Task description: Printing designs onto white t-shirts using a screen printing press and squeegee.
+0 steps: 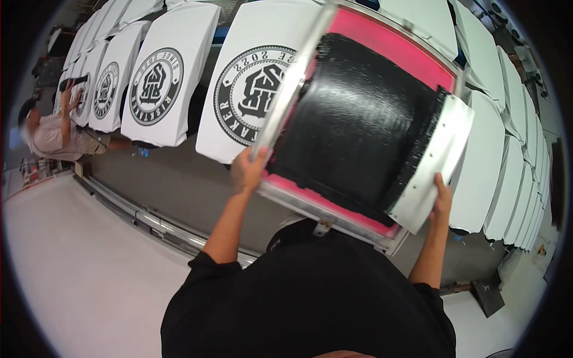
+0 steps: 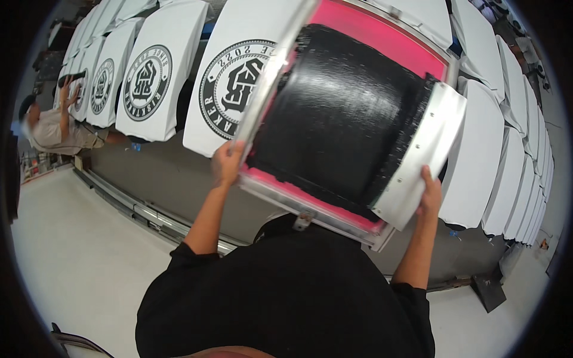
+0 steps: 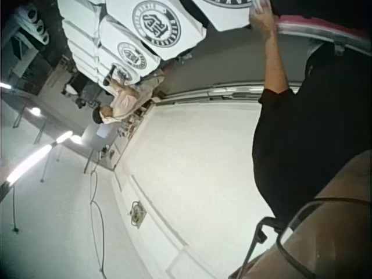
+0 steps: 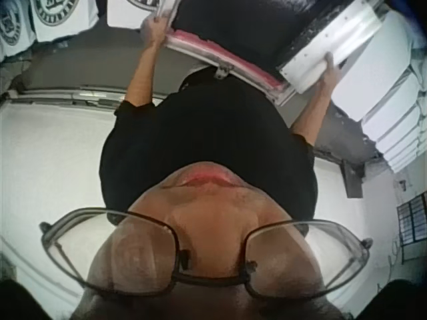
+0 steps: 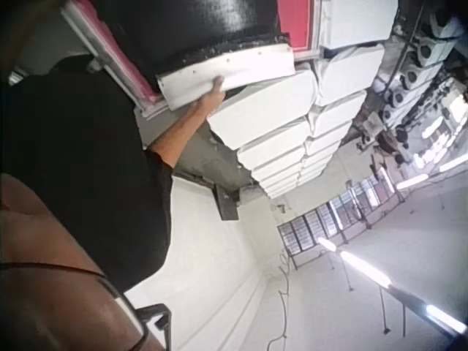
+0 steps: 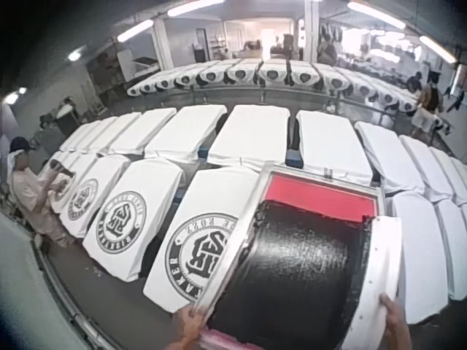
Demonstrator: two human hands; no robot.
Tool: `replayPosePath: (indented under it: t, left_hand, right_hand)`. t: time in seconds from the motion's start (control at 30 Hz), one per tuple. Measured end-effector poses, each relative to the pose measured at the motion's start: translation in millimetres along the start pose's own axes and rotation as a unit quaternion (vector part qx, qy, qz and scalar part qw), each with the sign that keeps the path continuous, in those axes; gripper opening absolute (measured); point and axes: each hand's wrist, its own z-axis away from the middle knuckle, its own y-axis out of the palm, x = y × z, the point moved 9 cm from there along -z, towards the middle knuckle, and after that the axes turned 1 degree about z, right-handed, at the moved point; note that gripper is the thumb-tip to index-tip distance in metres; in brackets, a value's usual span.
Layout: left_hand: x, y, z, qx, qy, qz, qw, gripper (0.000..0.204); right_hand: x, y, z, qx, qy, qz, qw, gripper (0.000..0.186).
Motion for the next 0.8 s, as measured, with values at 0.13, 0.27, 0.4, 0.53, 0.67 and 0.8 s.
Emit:
replayPosePath:
  t: [0.13, 0.27, 0.4, 0.53, 0.67, 0.8]
  left_hand:
    - [-27.9, 54.4, 37.7, 0.051, 0.005, 0.035, 0.998, 0.06]
    - [-40.9, 87.4, 66.2, 0.042, -0.011, 0.006, 0.999, 0.062]
    - [-43.0, 106.9, 85.6, -0.019, -0.014, -0.036, 0.999, 0.058]
    - [-44.6, 123.6, 96.6, -0.037, -0.017, 0.015, 0.999, 0.05]
    - [-51.3, 139.6, 93.6, -0.052, -0.046, -0.008, 0.998, 0.048]
    - [-49.4, 161.0, 94.3, -0.08, 0.013, 0.043, 0.996, 0.047]
  right_hand:
    - [5.0, -63.5, 10.7, -0.031, -0.018, -0.008, 0.999, 0.064]
    - [-3.7, -111.2, -11.2, -0.053, -0.027, -0.007, 0.998, 0.064]
    - [-11.7, -139.2, -41.3, -0.058, -0.015, 0.0, 0.998, 0.059]
    - [-1.0, -142.1, -59.9, -0.027, -0.012, -0.033, 0.999, 0.056]
    - [16.0, -149.8, -76.2, 0.005, 0.0, -0.031, 0.999, 0.053]
    - [20.3, -159.8, -99.3, 0.027, -0.002, -0.043, 0.999, 0.052]
